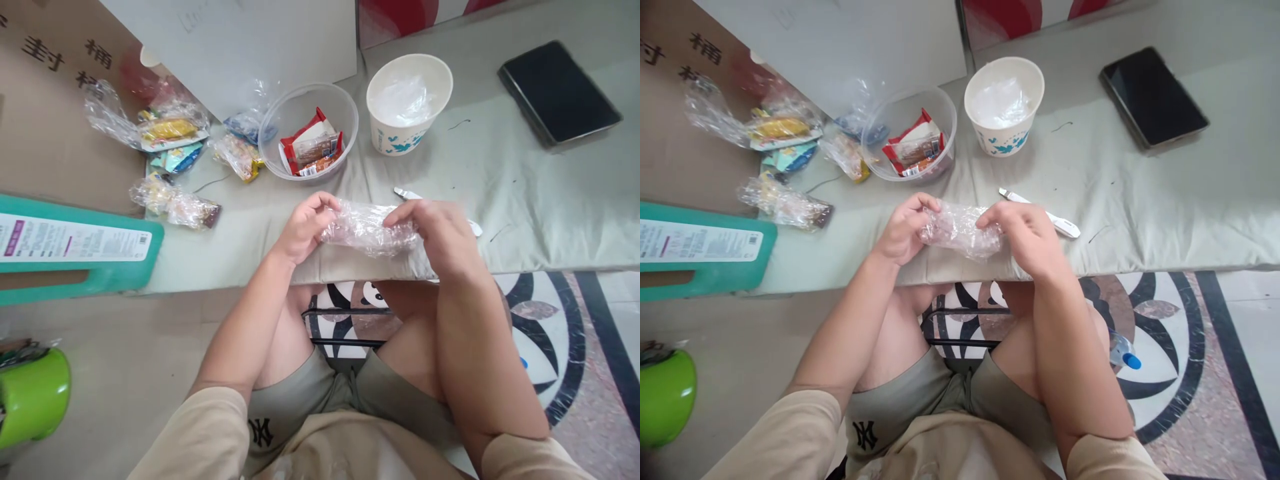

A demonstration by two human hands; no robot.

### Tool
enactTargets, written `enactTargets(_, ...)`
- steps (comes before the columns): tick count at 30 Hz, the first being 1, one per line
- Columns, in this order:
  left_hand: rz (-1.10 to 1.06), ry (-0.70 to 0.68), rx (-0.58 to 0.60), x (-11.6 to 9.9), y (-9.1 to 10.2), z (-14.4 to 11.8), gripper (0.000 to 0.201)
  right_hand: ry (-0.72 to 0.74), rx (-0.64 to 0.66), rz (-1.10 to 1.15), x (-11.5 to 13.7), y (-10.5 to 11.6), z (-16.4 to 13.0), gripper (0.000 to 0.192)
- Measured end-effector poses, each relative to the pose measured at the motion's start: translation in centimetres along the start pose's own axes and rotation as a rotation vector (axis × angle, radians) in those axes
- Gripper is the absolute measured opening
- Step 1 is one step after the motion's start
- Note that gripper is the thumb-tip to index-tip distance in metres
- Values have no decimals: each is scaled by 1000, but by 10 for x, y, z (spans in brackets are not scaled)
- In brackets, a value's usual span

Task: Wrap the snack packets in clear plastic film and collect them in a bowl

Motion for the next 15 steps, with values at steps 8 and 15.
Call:
enactTargets(8,103,-113,3,-2,-9,-8,66,52,-159,60,-1,14,1,30)
enactTargets(15,-100,-146,66,-6,-21,-7,72,-204,306,-27,-1,-30,-4,24)
Point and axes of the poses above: each hand's wrist, its own z-axis towards the middle knuckle, its own y-axis out of the back of the hand, x = y × z, the point moved 6 cm from there along z, towards the middle knuckle, and after that the axes turned 14 degrees about y, right-handed, at the moved point
